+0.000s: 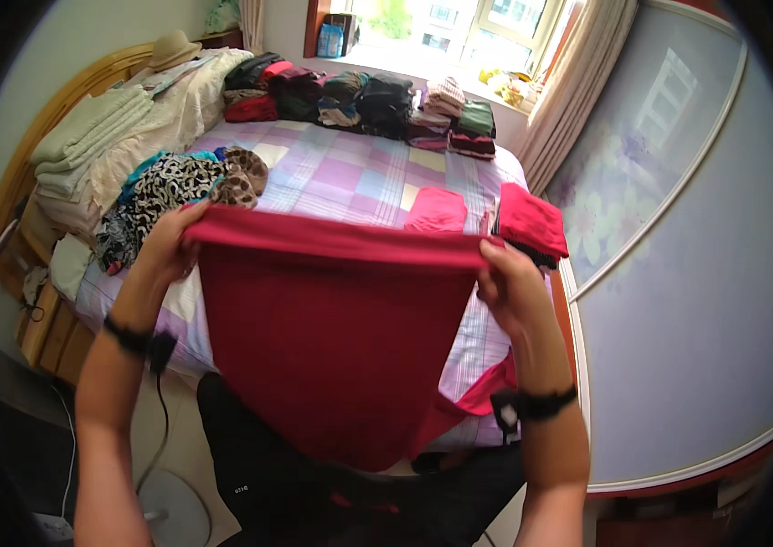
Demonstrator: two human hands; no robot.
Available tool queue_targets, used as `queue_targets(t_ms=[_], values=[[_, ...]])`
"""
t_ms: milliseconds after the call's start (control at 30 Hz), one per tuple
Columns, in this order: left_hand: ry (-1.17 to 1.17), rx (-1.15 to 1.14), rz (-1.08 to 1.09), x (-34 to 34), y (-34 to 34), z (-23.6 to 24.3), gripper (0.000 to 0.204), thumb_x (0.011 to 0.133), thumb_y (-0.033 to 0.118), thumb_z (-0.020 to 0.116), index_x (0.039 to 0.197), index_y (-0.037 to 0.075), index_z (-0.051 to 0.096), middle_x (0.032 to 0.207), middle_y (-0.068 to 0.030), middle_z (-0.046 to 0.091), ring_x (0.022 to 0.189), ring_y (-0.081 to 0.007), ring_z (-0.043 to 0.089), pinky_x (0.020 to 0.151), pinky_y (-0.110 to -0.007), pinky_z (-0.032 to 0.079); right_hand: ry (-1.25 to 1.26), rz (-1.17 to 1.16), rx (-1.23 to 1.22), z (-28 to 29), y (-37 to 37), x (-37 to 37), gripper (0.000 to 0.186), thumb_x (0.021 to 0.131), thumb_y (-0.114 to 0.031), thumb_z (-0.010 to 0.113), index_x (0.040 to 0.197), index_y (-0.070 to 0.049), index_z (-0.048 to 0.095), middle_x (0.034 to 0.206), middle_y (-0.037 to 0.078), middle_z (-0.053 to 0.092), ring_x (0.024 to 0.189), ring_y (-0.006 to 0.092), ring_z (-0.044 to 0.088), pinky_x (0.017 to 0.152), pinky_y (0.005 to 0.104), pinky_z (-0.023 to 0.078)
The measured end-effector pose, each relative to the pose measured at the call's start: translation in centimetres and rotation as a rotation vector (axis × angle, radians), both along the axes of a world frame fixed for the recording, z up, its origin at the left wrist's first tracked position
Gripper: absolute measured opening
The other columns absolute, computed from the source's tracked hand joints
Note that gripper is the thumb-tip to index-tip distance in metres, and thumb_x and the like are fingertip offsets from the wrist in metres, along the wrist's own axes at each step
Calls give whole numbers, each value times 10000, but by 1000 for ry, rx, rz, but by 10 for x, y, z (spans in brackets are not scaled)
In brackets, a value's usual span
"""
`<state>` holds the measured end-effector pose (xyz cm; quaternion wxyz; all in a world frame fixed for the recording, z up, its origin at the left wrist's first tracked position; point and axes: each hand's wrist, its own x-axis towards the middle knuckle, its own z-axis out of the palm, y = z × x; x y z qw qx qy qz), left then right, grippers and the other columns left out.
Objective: Folding various items of clothing on a bed.
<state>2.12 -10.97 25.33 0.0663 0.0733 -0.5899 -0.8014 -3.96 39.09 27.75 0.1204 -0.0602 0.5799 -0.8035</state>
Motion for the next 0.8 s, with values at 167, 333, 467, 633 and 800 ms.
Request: queue_targets(t_ms=[167,333,467,633,800], values=[[239,-264,-38,-160,-114,89,219,1010,292,652,862,132,630,617,62,556,515,-62,509,466,-207,422,321,-6,-29,108,-65,-100,89,981,-194,664,972,-106,652,722,-21,637,561,62,548,506,203,427],[376,-161,194,-150,-100,210,247,918,231,771,780,169,576,563,60,478,511,-68,479,397,-211,313,532,106,-117,200,-71,-106,97,984,-188,671,974,-93,655,772,9,683,587,68,579,529,225,449],[358,-300,223,-126,-90,188,280,934,279,756,767,172,559,564,67,464,527,-73,486,447,-225,366,474,54,-145,170,-73,-109,122,959,-202,711,982,-101,648,765,14,675,582,71,572,504,215,442],[174,-160,60,-90,-69,51,210,981,308,677,950,101,685,613,71,490,486,-52,452,433,-206,338,263,-59,-39,57,-66,-99,162,943,-218,728,981,-97,627,733,-8,595,590,84,568,485,211,428],[-87,-112,178,-20,-26,-106,243,944,311,717,970,74,670,713,12,629,490,-92,526,451,-238,417,60,5,81,-79,-42,-57,142,958,-240,682,965,-109,627,703,-9,593,503,91,511,463,226,393]])
